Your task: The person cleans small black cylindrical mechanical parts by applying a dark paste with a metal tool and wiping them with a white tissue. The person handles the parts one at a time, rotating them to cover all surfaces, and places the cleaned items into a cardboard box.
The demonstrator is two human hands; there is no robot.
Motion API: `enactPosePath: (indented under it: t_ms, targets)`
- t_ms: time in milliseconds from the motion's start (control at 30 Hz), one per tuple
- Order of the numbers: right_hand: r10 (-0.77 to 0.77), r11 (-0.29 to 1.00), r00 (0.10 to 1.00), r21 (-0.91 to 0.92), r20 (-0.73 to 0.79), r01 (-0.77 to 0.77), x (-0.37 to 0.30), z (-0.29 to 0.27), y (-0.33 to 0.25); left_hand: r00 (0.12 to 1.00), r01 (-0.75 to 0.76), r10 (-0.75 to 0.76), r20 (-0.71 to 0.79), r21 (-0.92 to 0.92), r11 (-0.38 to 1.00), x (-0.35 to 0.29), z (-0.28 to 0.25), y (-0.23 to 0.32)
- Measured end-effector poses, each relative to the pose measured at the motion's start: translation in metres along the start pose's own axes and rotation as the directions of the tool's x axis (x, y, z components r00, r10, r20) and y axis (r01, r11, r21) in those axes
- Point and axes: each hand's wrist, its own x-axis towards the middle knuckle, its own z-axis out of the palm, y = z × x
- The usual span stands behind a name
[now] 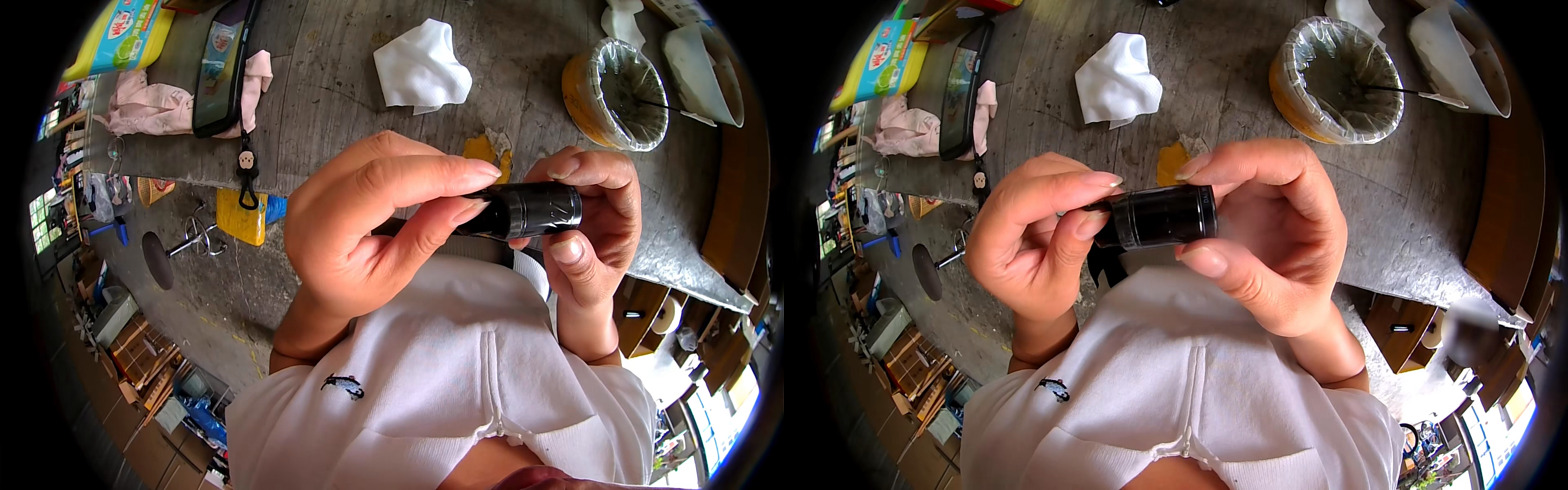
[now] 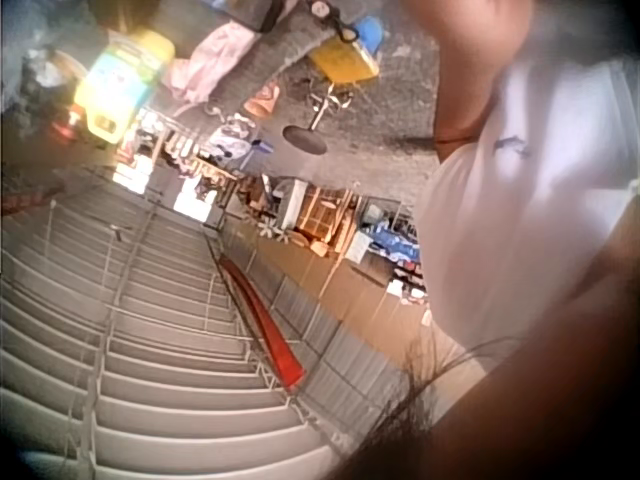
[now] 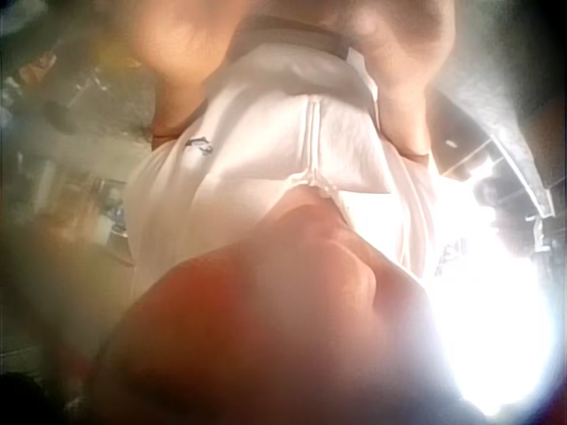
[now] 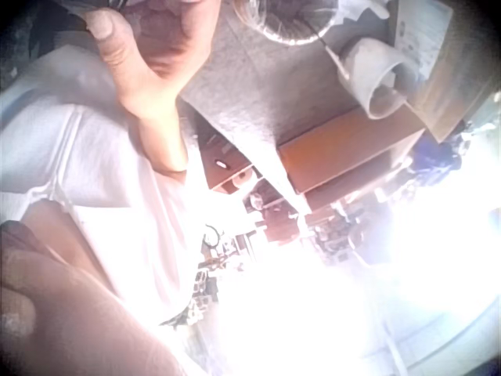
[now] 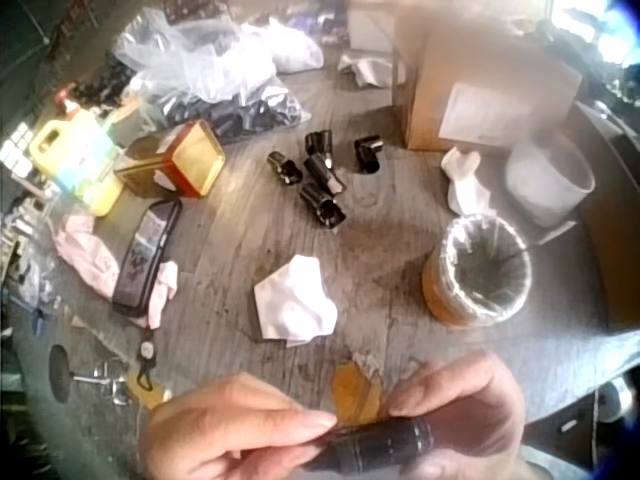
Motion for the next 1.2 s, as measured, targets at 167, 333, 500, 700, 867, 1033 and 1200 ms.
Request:
enactPosePath:
  t_ms: [167,333,500,700,867,1033,1200]
  targets:
    - [0.000,1.000,1.000,-0.031,-0.005,0.000,0.001,0.001,-0.001,1.000,-0.002,0.002,0.012,0.009,1.000,-0.002,-0.001,0.000]
    - [0.076,0.997,0.997,-0.005,-0.027,-0.076,0.000,0.006,-0.003,0.998,0.025,-0.019,0.066,-0.094,0.995,-0.006,-0.005,-0.003]
    - [0.073,0.996,0.997,-0.047,-0.019,-0.074,0.002,0.007,-0.001,0.995,0.099,-0.090,0.052,-0.192,0.976,-0.009,-0.002,-0.002]
    - [0.009,0.820,1.000,-0.573,-0.007,-0.012,0.019,0.003,0.004,0.994,0.101,-0.107,-0.026,-0.176,0.979,-0.014,-0.010,-0.012]
    - [-0.082,0.227,0.988,-0.963,0.129,0.145,0.052,0.028,0.012,0.992,0.111,-0.112,-0.056,-0.006,0.994,-0.020,-0.031,-0.021]
    - [-0.074,-0.019,0.982,-0.985,0.171,0.170,0.059,0.028,0.031,0.982,0.114,-0.105,-0.155,0.051,0.992,-0.027,-0.041,-0.021]
    - [-0.175,0.297,0.980,-0.944,0.097,0.146,0.059,0.022,0.008,0.986,0.063,-0.048,-0.160,0.086,0.994,-0.029,-0.048,-0.029]
